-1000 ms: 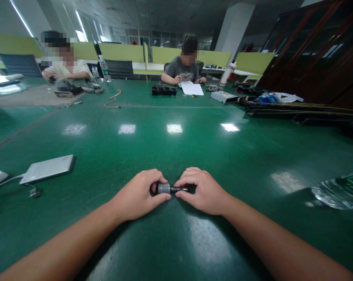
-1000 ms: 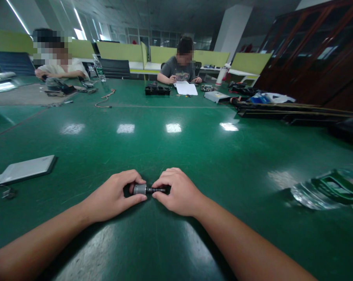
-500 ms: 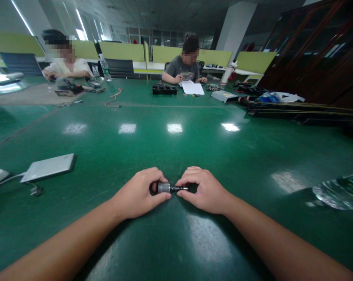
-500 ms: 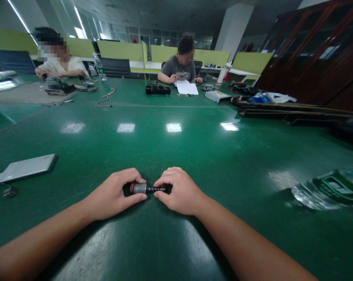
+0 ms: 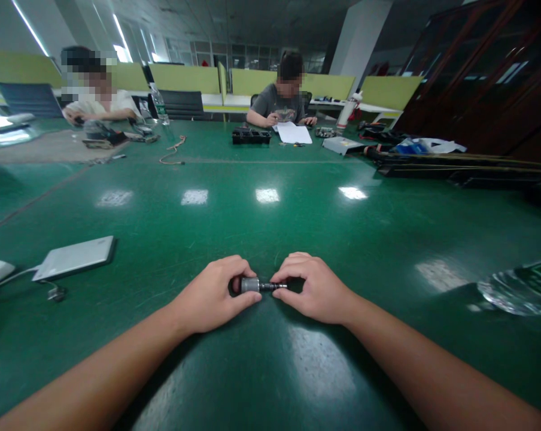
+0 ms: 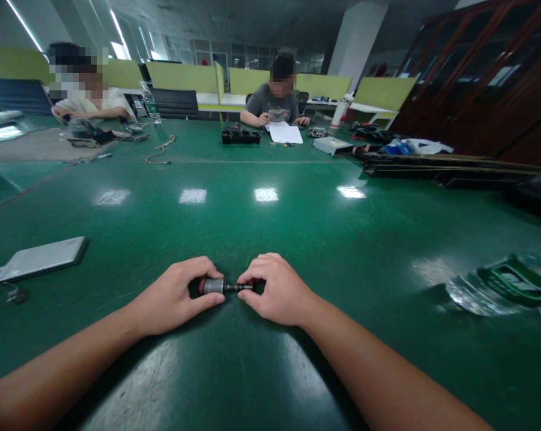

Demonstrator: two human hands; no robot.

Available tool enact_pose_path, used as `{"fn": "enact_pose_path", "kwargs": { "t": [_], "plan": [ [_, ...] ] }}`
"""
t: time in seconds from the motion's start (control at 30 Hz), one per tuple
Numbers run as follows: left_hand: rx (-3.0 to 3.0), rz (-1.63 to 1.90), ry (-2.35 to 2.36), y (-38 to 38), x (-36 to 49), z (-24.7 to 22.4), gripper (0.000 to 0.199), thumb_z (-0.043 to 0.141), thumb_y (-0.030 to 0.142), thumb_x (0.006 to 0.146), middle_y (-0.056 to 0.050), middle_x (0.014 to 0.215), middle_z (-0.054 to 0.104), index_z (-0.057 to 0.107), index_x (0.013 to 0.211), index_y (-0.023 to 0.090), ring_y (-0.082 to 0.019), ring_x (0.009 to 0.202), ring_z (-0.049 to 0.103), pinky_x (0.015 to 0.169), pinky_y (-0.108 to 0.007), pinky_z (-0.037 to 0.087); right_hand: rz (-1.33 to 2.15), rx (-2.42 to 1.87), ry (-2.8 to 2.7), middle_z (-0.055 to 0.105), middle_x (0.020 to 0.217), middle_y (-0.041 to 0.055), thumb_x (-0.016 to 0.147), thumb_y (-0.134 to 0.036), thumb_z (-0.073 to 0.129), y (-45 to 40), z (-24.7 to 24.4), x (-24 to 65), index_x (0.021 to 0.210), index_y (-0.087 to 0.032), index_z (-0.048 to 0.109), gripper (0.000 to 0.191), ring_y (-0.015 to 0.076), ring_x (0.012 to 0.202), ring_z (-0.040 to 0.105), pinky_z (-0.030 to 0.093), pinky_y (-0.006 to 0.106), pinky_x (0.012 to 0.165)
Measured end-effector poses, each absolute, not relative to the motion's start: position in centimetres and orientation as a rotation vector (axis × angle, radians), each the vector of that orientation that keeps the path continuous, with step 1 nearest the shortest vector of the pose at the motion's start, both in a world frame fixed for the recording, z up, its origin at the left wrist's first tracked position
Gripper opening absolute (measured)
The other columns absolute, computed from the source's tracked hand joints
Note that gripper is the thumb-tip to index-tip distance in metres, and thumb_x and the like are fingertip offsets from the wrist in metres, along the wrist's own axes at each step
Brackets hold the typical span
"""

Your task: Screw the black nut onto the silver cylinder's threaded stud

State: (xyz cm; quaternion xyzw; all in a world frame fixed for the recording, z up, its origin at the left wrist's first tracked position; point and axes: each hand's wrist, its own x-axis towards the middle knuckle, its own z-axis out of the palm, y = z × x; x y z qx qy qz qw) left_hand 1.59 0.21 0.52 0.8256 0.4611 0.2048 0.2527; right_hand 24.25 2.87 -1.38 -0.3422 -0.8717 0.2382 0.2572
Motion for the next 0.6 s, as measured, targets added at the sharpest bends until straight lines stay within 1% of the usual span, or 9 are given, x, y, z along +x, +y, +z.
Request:
{"fn": "enact_pose_path", "kwargs": {
  "t": [0.33, 0.53, 0.6],
  "plan": [
    [2.240, 0.563, 1.253, 0.1, 1.5, 0.5, 0.016, 0.068, 0.032, 0.082, 0.000, 0.079, 0.060, 0.063, 0.088, 0.018, -0.015, 0.071, 0.055, 0.065, -0.026, 0.041, 0.631, -0.946, -2.390, 0.069, 0.074, 0.0010, 0.076, -0.017, 0.072, 3.0, -1.2, 24.7, 0.082, -0.020, 0.073, 0.008, 0.0163, 0.074, 0.061, 0.043, 0.034, 0.079],
    [2.232, 0.571, 1.257, 0.1, 1.5, 0.5, 0.015, 0.068, 0.031, 0.082, 0.000, 0.078, 0.060, 0.063, 0.087, 0.018, -0.015, 0.070, 0.055, 0.064, -0.026, 0.041, 0.612, -0.948, -2.396, 0.069, 0.073, 0.0012, 0.074, -0.015, 0.072, 3.3, -1.0, 25.1, 0.081, -0.019, 0.073, 0.008, 0.0165, 0.074, 0.062, 0.044, 0.035, 0.081],
    [2.228, 0.567, 1.279, 0.1, 1.5, 0.5, 0.015, 0.067, 0.032, 0.083, 0.000, 0.078, 0.059, 0.063, 0.087, 0.018, -0.015, 0.070, 0.055, 0.063, -0.026, 0.041, 0.605, -0.967, -2.390, 0.070, 0.073, 0.0010, 0.073, -0.015, 0.072, 3.7, -1.1, 25.4, 0.080, -0.019, 0.073, 0.008, 0.0161, 0.073, 0.062, 0.044, 0.034, 0.079]
  ]
}}
